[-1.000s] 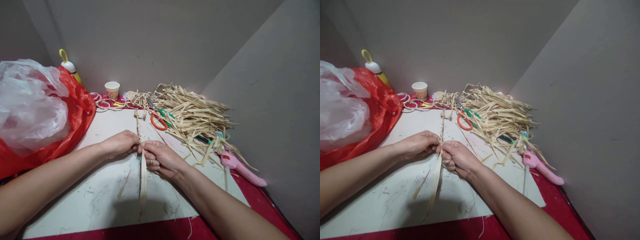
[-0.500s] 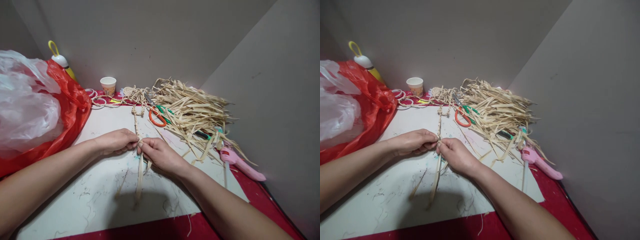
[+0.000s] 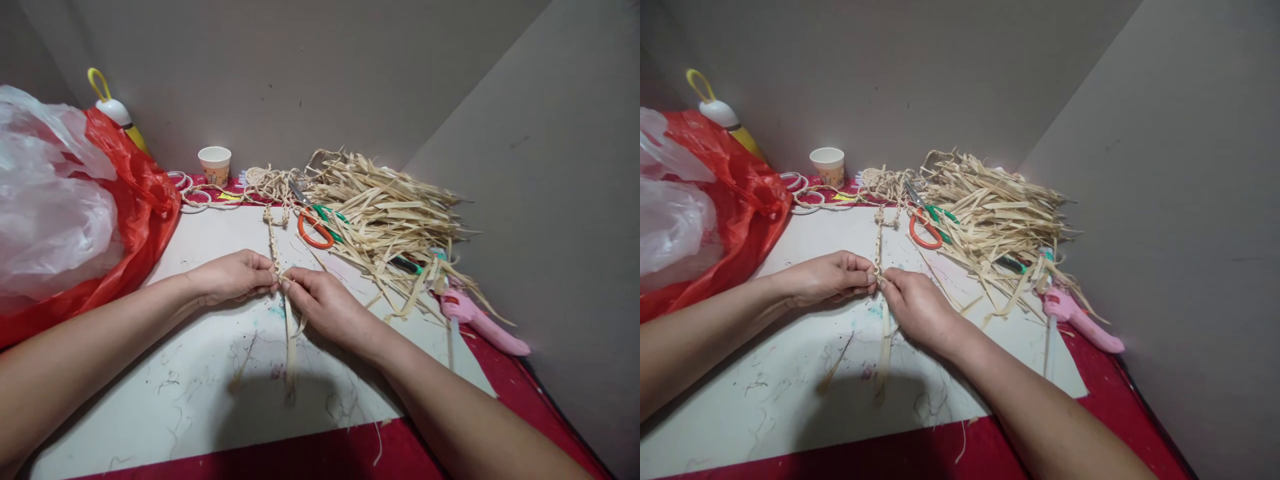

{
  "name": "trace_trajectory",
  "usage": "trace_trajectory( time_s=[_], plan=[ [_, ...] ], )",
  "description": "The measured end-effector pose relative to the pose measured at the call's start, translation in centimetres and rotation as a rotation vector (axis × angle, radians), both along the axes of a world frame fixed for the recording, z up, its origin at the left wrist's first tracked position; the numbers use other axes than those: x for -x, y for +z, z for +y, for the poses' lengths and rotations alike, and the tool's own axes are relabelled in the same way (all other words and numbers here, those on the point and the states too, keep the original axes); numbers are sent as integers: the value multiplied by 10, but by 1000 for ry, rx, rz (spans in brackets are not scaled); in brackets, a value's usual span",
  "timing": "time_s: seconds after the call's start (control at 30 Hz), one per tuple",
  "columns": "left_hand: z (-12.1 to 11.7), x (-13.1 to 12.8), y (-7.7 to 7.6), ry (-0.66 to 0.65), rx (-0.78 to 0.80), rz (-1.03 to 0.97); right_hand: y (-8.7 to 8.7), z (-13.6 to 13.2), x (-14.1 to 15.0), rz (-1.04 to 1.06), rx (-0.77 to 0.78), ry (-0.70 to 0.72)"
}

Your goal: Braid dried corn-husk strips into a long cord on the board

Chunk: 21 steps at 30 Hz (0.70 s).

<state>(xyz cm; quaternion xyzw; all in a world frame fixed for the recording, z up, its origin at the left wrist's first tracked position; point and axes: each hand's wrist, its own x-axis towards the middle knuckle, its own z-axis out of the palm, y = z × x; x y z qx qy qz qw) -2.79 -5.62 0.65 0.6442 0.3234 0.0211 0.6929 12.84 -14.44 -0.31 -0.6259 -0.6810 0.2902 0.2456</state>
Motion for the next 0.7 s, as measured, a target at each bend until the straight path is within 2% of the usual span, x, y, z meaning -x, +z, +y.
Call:
trace_trajectory(
  time_s=[0.17, 0.3, 0.4, 0.5, 0.57, 0.63, 0.7],
  plan=[
    [0, 0, -5, -23, -196, 10, 1, 1, -1, -189, -1, 16],
    [0, 1, -8, -75, -360, -4, 2, 1, 0, -242, 5, -16],
    [-3, 0, -5, -62, -433, 15, 4, 1, 2, -94, 24, -84],
    [-6, 0, -2, -45, -468, 26, 5, 1, 2, 203, 198, -131],
    [-7, 0, -1, -37, -477, 26, 5, 1, 1, 319, 297, -142],
    [-7, 0, 0, -37, -485, 26, 4, 1, -1, 302, 275, -134],
    [-7, 0, -1, -50, -499, 38, 2, 2, -3, 187, 167, -109]
  ],
)
